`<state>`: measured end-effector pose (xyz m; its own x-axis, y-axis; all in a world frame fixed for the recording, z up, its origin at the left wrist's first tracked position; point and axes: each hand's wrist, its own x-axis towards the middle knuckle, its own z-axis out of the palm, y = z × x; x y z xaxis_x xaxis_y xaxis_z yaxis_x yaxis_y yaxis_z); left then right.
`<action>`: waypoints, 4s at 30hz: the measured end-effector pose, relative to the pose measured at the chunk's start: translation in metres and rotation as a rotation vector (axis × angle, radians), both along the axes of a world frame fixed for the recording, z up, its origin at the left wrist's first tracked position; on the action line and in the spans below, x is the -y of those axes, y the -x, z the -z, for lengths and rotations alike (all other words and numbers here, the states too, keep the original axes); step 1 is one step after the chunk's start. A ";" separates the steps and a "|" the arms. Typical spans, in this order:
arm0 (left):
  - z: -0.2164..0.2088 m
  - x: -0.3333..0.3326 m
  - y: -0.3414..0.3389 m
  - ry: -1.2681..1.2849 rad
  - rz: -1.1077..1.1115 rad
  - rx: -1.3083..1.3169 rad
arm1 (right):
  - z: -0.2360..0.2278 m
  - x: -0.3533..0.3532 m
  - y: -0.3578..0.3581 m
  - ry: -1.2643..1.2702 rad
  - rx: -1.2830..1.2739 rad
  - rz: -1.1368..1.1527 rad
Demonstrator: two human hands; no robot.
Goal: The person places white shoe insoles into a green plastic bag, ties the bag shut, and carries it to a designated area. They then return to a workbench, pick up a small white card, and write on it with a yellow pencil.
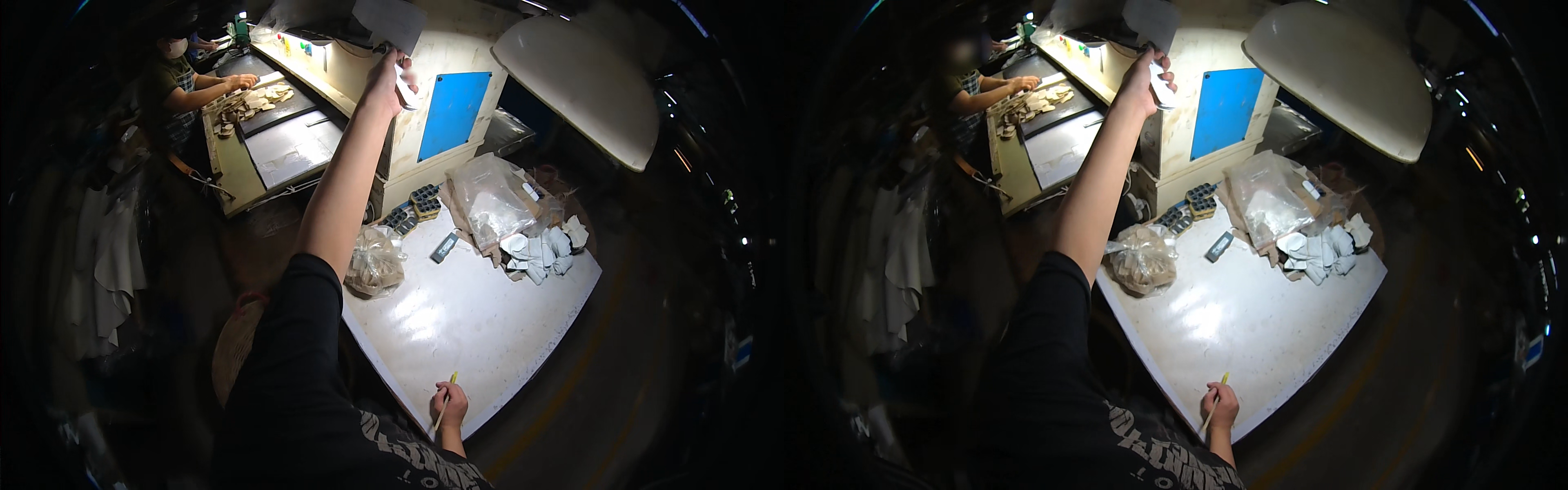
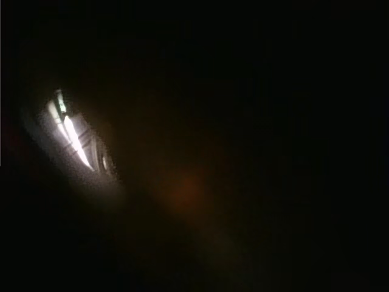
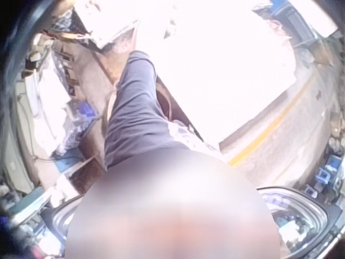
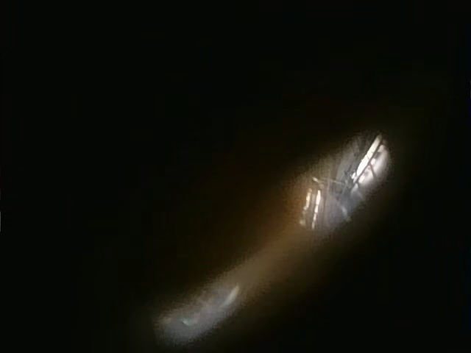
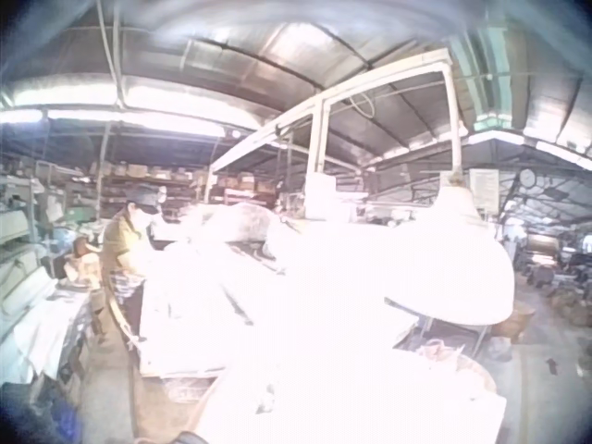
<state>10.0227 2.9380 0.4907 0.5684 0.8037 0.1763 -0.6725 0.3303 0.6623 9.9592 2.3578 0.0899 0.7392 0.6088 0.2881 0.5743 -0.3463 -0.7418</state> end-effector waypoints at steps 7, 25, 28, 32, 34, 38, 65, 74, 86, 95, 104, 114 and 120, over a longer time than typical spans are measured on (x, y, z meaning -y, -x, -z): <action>-0.014 0.009 0.006 0.012 0.086 0.058 | -0.002 -0.002 0.002 0.024 -0.003 0.040; -0.018 0.003 0.015 0.020 0.100 0.414 | -0.004 -0.006 -0.003 0.046 -0.011 0.022; -0.015 0.012 0.024 -0.016 0.083 0.319 | -0.004 -0.004 0.007 0.050 -0.003 0.024; 0.003 0.033 0.037 -0.120 0.112 0.235 | -0.003 -0.002 0.014 0.059 -0.026 0.116; 0.017 0.045 0.038 -0.121 0.158 0.154 | -0.003 -0.003 0.010 0.048 -0.011 0.038; 0.056 0.074 0.052 -0.235 0.108 0.107 | -0.004 -0.006 -0.005 0.039 0.003 0.021; 0.398 0.413 0.197 -0.632 0.431 -1.069 | -0.026 -0.023 -0.002 -0.299 -0.876 -0.099; 0.351 0.383 0.219 -0.881 0.732 -0.895 | -0.063 -0.035 -0.002 -0.048 -1.404 -0.473; 0.357 0.307 0.287 -0.388 0.982 -0.639 | -0.150 -0.072 -0.029 -0.069 -1.106 -0.815; 0.376 0.280 0.317 -0.080 0.390 -0.975 | -0.109 -0.081 -0.026 0.043 -0.101 -0.268; 0.387 0.317 0.240 -0.242 0.287 -1.106 | -0.005 -0.022 -0.031 0.123 -0.062 -0.468; 0.354 0.323 0.192 -0.931 0.477 -1.755 | -0.039 0.029 -0.075 0.058 -0.295 0.058; 0.346 0.328 0.180 -0.923 0.513 -1.863 | -0.030 0.001 -0.044 -0.161 -0.524 0.170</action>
<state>9.8423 2.6104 0.1444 0.5830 0.5955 -0.5527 0.8076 -0.4992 0.3140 10.0034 2.3571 0.1200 0.8921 0.4474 -0.0634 0.0622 -0.2606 -0.9634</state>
